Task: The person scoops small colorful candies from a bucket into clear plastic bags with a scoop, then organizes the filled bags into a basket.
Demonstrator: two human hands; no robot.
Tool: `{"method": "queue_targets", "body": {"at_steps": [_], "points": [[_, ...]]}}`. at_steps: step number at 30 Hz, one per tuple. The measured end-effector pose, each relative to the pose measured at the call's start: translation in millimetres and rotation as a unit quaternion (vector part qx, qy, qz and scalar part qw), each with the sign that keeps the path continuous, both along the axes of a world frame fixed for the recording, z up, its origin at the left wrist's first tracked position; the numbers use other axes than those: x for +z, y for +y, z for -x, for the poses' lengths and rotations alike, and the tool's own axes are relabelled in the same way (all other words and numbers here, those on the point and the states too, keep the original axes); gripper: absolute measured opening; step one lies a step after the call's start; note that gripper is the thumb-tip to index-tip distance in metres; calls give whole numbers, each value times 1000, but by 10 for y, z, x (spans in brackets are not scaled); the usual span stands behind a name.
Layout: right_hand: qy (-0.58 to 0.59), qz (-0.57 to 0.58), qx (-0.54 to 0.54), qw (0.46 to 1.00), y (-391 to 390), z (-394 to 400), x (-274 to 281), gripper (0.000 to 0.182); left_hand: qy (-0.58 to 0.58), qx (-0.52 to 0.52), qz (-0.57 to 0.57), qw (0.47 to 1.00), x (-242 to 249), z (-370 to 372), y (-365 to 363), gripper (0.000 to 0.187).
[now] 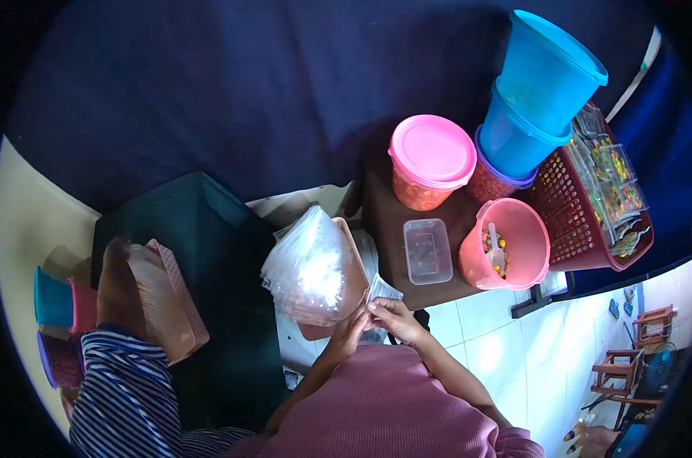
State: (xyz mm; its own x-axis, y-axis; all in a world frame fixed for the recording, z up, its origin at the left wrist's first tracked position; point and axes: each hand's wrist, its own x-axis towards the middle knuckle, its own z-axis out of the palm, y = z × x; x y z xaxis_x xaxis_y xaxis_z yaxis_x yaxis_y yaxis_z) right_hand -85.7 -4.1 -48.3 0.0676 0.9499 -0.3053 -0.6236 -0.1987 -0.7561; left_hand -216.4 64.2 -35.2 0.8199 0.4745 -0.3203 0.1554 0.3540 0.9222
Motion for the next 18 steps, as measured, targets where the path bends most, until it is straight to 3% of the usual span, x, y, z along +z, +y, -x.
{"method": "queue_targets", "body": {"at_steps": [3,6,11,14,18], "points": [[-3,14,-5,1000,-76,-78,34,24,-2,-14,-36,999,-151,-23,-40,45],[-35,10,7,999,-168,-225,116,21,-16,-9,3,1000,-173,-171,-91,45],[-73,-30,-24,997,-322,-583,290,17,-40,-10,-75,996,195,-650,-264,47],[-88,-53,-35,994,-485,-835,502,14,-156,-8,-11,988,220,-859,-391,45],[-103,-102,-14,989,-727,-1176,824,14,-233,-32,47,971,600,-1174,-564,45]]}}
